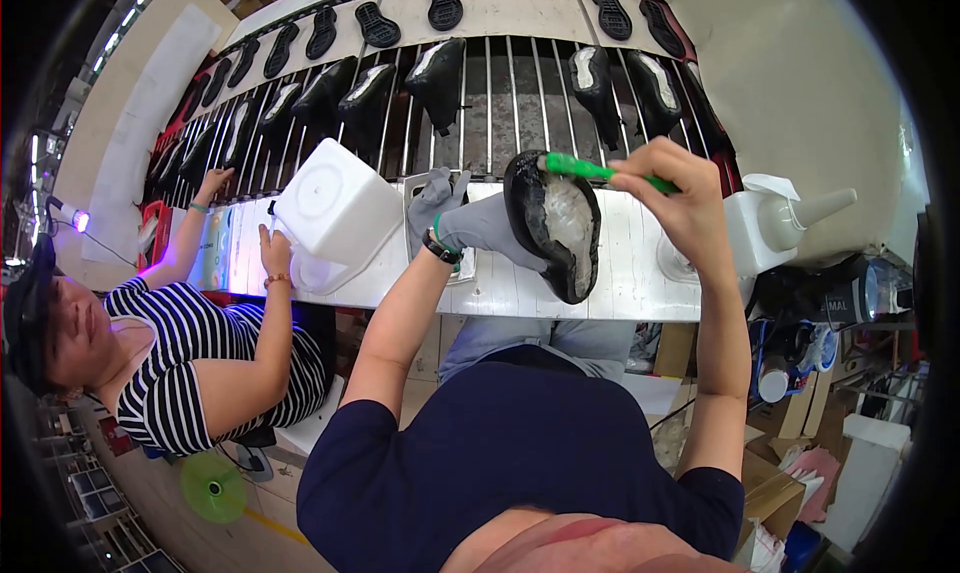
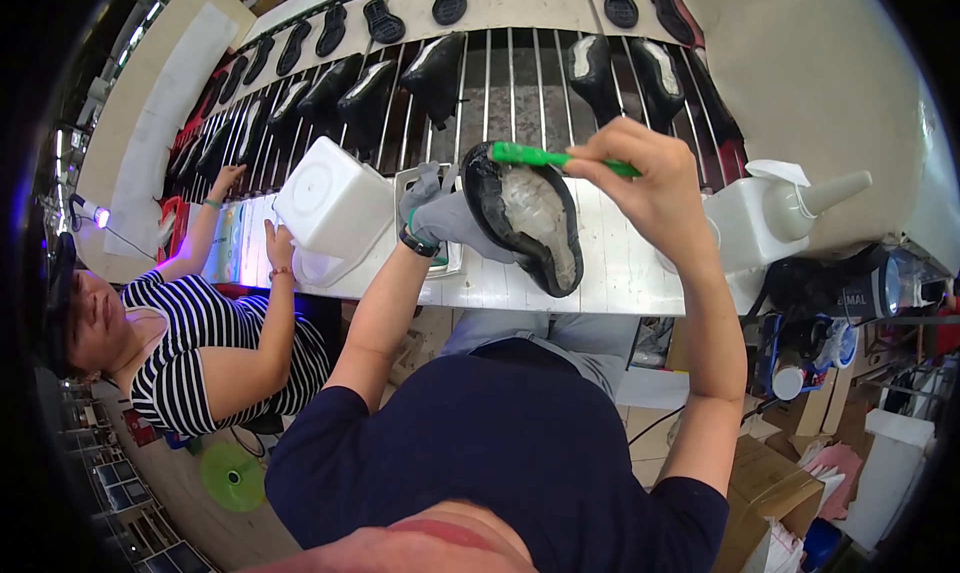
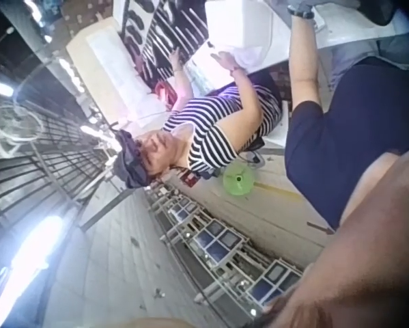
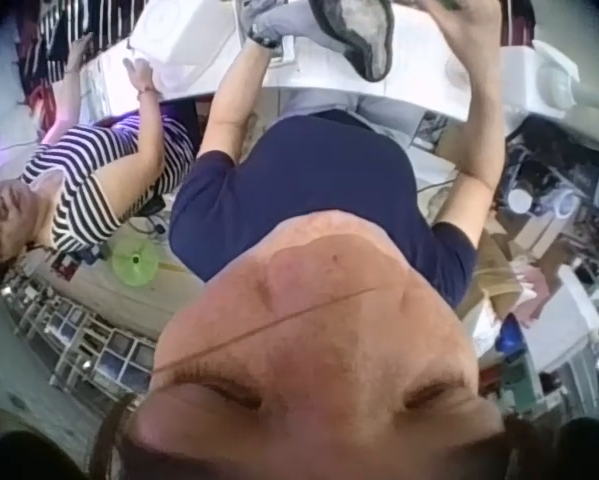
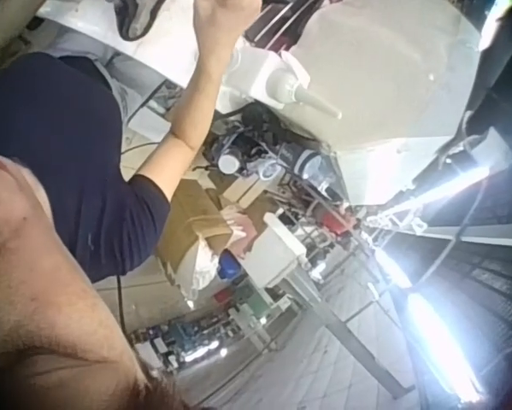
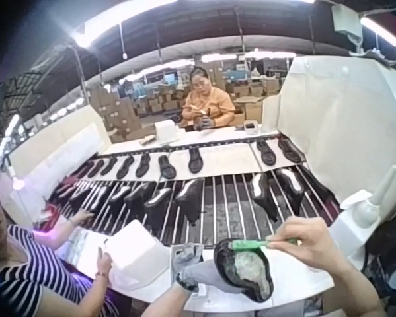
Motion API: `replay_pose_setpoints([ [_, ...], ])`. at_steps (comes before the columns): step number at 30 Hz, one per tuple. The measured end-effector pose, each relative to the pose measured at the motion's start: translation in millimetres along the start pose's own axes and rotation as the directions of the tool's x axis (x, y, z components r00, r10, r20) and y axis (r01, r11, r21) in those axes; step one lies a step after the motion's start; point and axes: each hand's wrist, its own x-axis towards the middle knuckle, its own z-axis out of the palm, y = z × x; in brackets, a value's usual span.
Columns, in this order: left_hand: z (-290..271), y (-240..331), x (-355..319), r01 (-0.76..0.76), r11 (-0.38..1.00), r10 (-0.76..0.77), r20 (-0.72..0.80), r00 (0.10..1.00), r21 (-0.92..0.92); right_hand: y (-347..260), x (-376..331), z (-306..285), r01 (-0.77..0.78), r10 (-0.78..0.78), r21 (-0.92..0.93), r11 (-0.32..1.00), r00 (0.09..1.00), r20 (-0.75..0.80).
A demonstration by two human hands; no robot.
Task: Applying adhesive to the sole area of a shoe upper using a brush and placing it on a conveyor.
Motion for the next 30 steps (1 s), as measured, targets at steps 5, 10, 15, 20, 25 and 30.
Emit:
replay_pose_setpoints([
  [5,-1.4,-6.3,13.3,-0.171,0.985,0.173,-0.11,0.979,0.028,7.6,14.7,6.3,0.059,-0.054,-0.092,0.994,0.997,0.052],
  [10,-15.5,-30.0,7.4,0.058,0.997,-0.055,0.042,0.998,-0.058,-2.5,38.6,-11.4,0.131,-0.049,-0.147,0.981,0.886,0.462],
  [15,-14.7,-30.9,8.9,-0.074,0.996,0.074,0.001,0.997,-0.053,54.8,41.9,0.1,-0.132,0.087,0.13,0.983,0.948,0.308],
  [20,-8.2,-25.3,-5.3,0.081,0.996,-0.084,-0.049,0.995,-0.048,105.7,-16.7,19.3,-0.372,0.257,0.215,0.903,0.869,0.423],
  [25,1.2,-42.6,-18.6,0.112,0.993,-0.098,-0.257,0.961,0.039,108.2,-61.3,11.0,-0.337,0.315,-0.024,0.941,0.85,0.423],
  [30,14.1,-19.4,-10.1,0.104,0.981,-0.149,-0.293,0.944,-0.161,123.2,-134.1,-13.7,-0.576,0.597,0.262,0.774,0.802,-0.003],
])
